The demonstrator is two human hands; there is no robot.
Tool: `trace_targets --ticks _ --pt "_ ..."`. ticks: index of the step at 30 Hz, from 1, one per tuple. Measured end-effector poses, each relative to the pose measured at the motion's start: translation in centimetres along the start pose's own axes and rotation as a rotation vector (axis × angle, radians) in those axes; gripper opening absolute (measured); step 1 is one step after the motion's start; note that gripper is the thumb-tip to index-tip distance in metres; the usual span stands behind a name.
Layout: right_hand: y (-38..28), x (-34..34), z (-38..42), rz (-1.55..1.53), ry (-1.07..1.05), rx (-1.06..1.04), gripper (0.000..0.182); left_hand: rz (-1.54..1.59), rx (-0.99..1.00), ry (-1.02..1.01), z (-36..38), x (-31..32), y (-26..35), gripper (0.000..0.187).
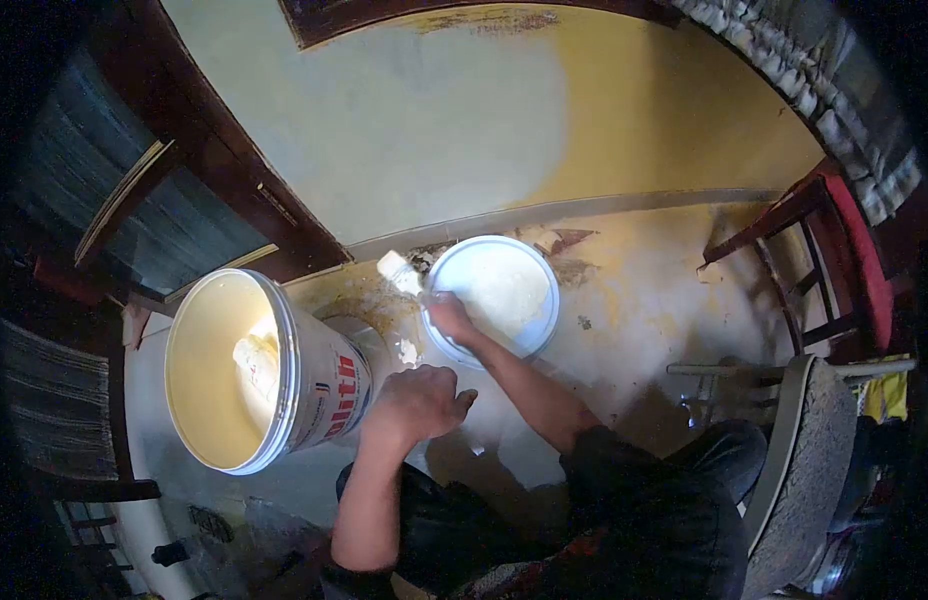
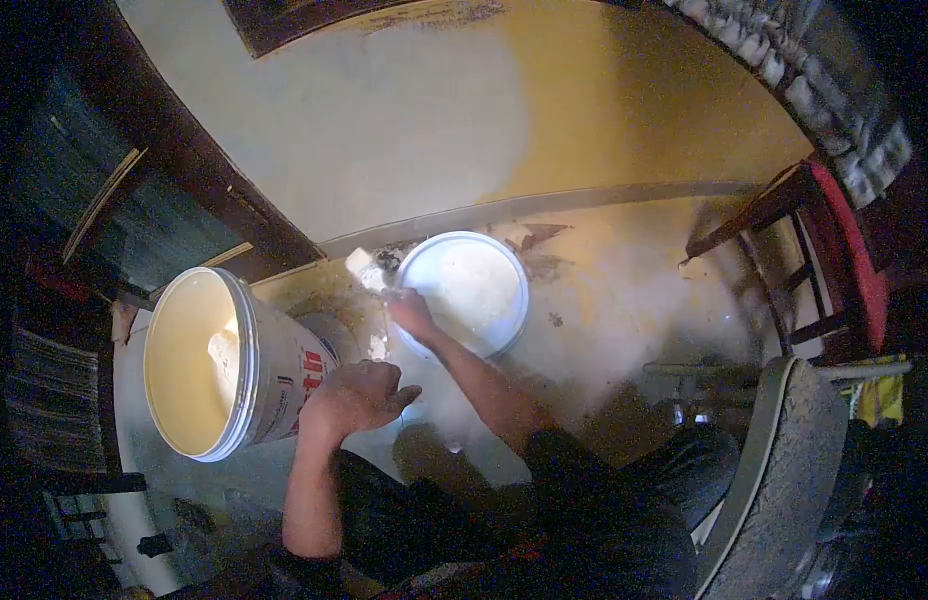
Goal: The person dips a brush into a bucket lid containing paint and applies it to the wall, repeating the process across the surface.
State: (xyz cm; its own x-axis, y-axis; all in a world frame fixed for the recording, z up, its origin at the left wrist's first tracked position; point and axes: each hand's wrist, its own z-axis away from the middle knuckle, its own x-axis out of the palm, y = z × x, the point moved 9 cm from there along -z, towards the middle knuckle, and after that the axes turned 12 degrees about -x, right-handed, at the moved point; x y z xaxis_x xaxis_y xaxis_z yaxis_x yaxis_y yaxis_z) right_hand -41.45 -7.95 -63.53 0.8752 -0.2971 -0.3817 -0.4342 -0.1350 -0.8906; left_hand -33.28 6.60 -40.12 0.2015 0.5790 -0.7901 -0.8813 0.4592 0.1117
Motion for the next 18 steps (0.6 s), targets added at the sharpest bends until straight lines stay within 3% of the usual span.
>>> trace_targets --ticks 2,3,4,7,9,12,14,16,18 --pt "1.8 -3.1 1.2 -0.190 0.079 0.326 0.017 0.006 0.013 0.028 0.2 -0.3 0.1 0.044" --pt "1.5 -5.9 0.7 -0.232 -0.048 0.425 0.019 0.001 -0.001 -0.007 0.4 -0.4 0.2 0.044" --pt "4.9 -9.2 0.0 -0.159 0.101 0.314 0.020 -0.003 -0.012 -0.040 0.5 -0.4 0.2 0.044" --pt "18.0 -22.6 -0.2 0.199 0.653 0.332 0.025 -0.012 -0.017 -0.013 0.3 -0.4 0.0 0.044" --pt "16.3 -26.5 1.3 0.209 0.743 0.356 0.026 -0.004 -0.013 -0.004 0.3 -0.3 0.0 0.044" --pt "12.4 -32.1 4.4 0.225 1.039 0.428 0.029 -0.012 -0.002 -0.011 0.0 -0.4 0.1 0.045" --pt "13.3 -27.0 2.7 0.131 0.905 0.440 0.027 -0.024 0.004 -0.029 0.0 -0.4 0.6 0.046" --pt "13.6 -17.0 0.0 0.147 0.513 0.336 0.026 0.000 -0.034 -0.029 0.1 -0.6 0.7 0.046" --pt "8.3 -6.5 -1.3 0.141 0.112 0.167 0.026 -0.027 -0.035 -0.013 -0.2 -0.4 0.7 0.046"
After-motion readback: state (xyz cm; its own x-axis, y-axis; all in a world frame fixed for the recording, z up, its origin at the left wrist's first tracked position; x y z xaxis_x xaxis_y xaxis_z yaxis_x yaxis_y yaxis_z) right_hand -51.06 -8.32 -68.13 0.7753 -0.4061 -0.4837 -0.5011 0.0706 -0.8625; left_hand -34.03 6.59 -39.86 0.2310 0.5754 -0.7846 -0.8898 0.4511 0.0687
